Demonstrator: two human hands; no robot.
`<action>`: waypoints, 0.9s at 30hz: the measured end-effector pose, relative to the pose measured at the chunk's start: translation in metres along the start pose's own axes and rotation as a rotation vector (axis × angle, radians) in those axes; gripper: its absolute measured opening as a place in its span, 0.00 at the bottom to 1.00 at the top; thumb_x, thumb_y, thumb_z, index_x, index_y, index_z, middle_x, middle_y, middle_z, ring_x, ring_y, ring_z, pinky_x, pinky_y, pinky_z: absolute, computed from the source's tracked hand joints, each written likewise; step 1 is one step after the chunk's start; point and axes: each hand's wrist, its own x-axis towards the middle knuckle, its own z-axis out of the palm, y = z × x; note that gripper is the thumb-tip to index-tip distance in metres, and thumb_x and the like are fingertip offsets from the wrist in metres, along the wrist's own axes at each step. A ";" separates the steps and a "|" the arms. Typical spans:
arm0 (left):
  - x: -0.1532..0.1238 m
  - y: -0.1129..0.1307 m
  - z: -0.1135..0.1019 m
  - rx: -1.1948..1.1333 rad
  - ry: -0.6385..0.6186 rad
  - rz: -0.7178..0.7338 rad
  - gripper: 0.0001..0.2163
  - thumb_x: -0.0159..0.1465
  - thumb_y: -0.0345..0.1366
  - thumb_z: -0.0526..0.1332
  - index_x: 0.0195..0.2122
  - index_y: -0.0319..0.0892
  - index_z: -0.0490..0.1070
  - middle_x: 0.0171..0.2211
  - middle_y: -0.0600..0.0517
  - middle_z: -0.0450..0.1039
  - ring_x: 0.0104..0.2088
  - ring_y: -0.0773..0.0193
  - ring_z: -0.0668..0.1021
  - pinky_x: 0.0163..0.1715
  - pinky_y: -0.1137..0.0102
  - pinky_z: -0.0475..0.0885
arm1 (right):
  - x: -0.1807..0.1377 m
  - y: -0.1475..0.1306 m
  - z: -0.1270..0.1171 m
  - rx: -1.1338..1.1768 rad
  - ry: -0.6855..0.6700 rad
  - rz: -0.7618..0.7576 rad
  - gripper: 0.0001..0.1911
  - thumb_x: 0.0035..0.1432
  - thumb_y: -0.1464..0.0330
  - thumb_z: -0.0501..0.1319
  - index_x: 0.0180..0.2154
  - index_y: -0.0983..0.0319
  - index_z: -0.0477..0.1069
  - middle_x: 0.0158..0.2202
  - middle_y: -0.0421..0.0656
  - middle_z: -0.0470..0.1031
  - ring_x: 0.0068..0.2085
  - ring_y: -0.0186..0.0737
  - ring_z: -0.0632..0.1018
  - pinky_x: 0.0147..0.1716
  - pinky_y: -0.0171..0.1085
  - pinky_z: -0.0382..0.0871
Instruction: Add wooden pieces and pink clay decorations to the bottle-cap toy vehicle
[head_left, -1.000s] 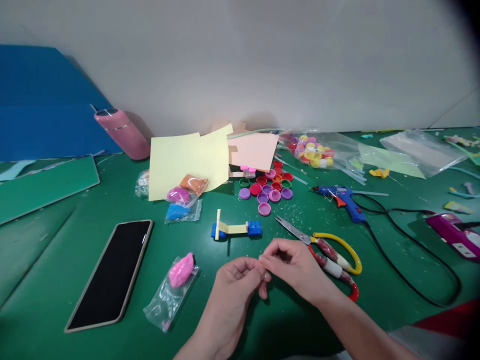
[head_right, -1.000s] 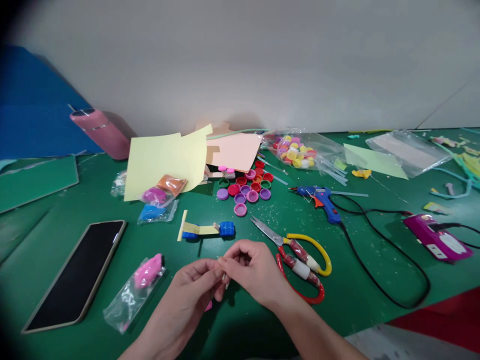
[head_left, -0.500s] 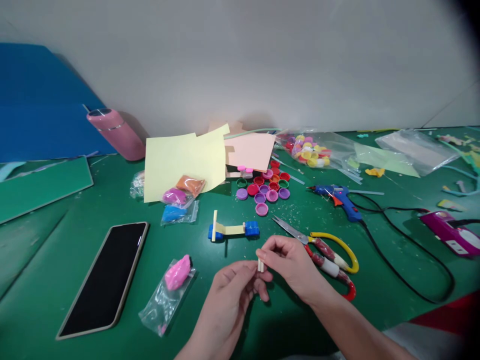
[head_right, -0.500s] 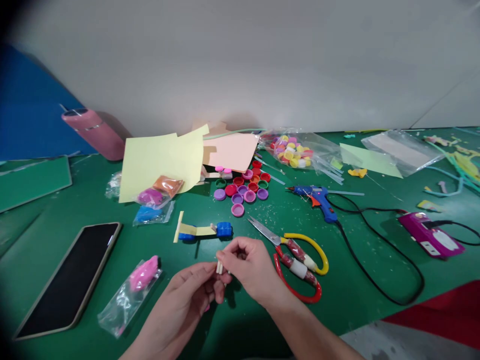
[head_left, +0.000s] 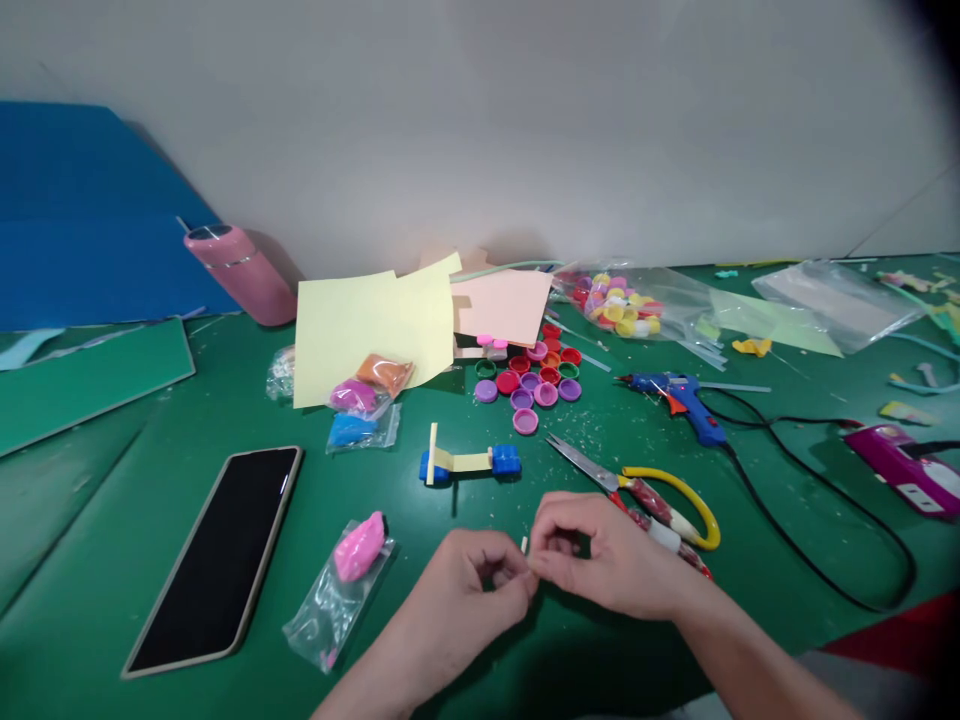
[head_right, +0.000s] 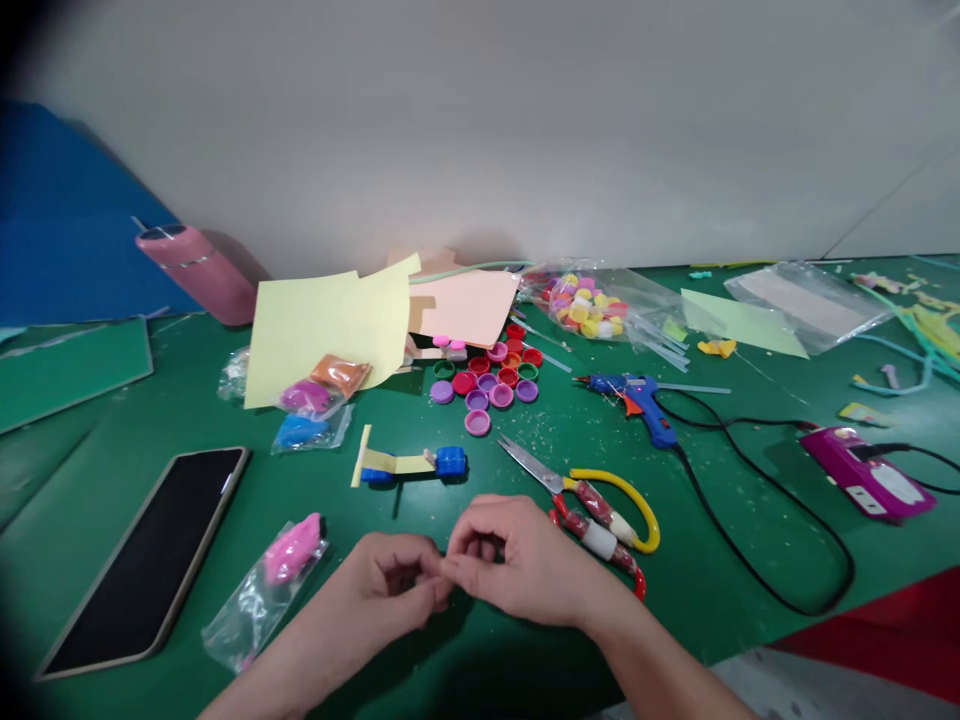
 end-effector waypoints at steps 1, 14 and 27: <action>0.000 0.000 -0.002 0.054 -0.023 0.013 0.08 0.53 0.32 0.56 0.19 0.38 0.69 0.16 0.57 0.61 0.19 0.70 0.61 0.19 0.74 0.55 | -0.002 -0.002 -0.004 -0.070 -0.059 -0.013 0.04 0.53 0.71 0.58 0.28 0.63 0.70 0.27 0.37 0.66 0.26 0.29 0.67 0.25 0.28 0.61; 0.007 0.005 -0.020 0.038 0.051 0.084 0.06 0.54 0.33 0.58 0.23 0.39 0.70 0.19 0.57 0.65 0.21 0.70 0.66 0.21 0.75 0.61 | -0.007 0.005 0.013 0.020 0.203 0.019 0.10 0.58 0.64 0.55 0.28 0.63 0.66 0.25 0.37 0.64 0.26 0.31 0.65 0.25 0.29 0.57; 0.010 -0.012 0.025 -0.593 0.360 0.204 0.06 0.57 0.34 0.60 0.31 0.45 0.77 0.24 0.56 0.64 0.30 0.69 0.67 0.32 0.76 0.63 | 0.010 0.003 0.058 0.751 0.533 0.106 0.15 0.52 0.59 0.60 0.24 0.64 0.66 0.17 0.32 0.58 0.20 0.26 0.58 0.19 0.27 0.52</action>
